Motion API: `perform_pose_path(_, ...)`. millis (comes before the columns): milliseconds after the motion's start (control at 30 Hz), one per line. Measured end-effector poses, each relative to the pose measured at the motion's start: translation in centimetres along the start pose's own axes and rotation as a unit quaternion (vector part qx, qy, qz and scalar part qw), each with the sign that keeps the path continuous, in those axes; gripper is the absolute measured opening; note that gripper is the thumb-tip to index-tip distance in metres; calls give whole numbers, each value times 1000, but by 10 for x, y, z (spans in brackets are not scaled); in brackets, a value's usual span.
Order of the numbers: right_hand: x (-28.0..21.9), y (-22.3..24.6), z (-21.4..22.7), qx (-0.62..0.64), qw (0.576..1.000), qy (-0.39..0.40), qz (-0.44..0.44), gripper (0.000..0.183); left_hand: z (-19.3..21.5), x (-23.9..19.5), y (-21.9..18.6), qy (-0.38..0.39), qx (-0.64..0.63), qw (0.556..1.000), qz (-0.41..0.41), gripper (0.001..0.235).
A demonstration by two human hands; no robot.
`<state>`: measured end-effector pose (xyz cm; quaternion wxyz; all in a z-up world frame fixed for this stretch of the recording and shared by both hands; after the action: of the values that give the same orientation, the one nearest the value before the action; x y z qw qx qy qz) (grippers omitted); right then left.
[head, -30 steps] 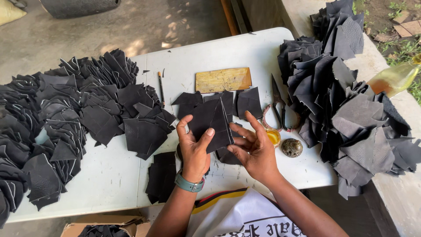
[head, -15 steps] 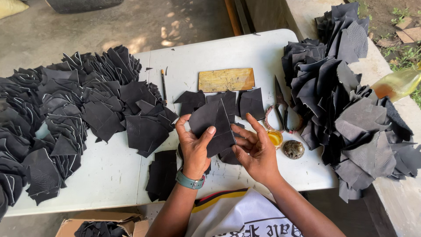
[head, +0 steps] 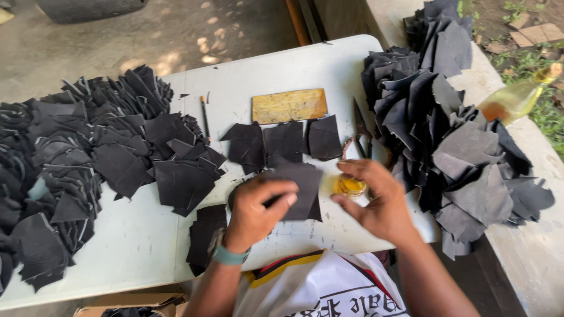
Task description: The person applies a yellow adhesive from a small jar onto the edges of black leather pieces using their finger. They repeatedly pick up pieces from a pile, apply the glue, and place them back on the table.
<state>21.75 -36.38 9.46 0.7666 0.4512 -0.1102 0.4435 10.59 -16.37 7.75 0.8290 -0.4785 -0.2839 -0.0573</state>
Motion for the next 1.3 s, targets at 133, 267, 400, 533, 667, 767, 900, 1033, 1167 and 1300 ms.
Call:
perform_pose_path(133, 11, -13, 20, -249, 953, 173, -26, 50, -50, -17, -29, 324, 105, 938, -57, 7)
perform_pose_path(267, 14, -29, -4, -318, 893, 311, -65, 52, -88, -30, -27, 407, 164, 894, -86, 16)
perform_pose_path(400, 9, -47, -25, -322, 874, 356, -75, 58, -88, -37, -17, 441, 179, 875, -91, 8)
perform_pose_path(533, 9, -58, -30, -327, 866, 367, -88, 77, -70, -27, -10, 342, 47, 938, -13, 9)
perform_pose_path(667, 5, -42, 6, -295, 906, 295, -76, 58, -34, -9, 38, 44, -199, 972, 116, 27)
perform_pose_path(767, 3, -34, 22, -291, 919, 253, -76, 53, -53, -22, 75, -47, -595, 752, 279, 35)
perform_pose_path(900, -7, -30, 37, -223, 943, 234, -78, 43, -66, -25, 84, -51, -656, 693, 295, 38)
perform_pose_path(1033, -12, -16, 54, 130, 985, 100, -46, 41, -73, -25, 85, -56, -676, 669, 305, 40)
perform_pose_path(1167, -2, -7, 38, 272, 960, 61, -3, 44, -77, -24, 72, -27, -692, 663, 285, 41)
perform_pose_path(1300, 8, -2, 24, 214, 974, 79, -4, 50, -76, -23, 67, -16, -695, 651, 304, 42)
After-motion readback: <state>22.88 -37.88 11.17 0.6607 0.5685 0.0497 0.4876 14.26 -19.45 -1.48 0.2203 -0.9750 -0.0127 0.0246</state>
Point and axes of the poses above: each hand's wrist, its own x-axis towards the middle knuckle, its own z-axis out of the back of the hand, y = z × x, the point moved 6 cm from there along x, towards the middle knuckle, and after that the axes turned 6 degrees about -x, right-handed, at the moved point
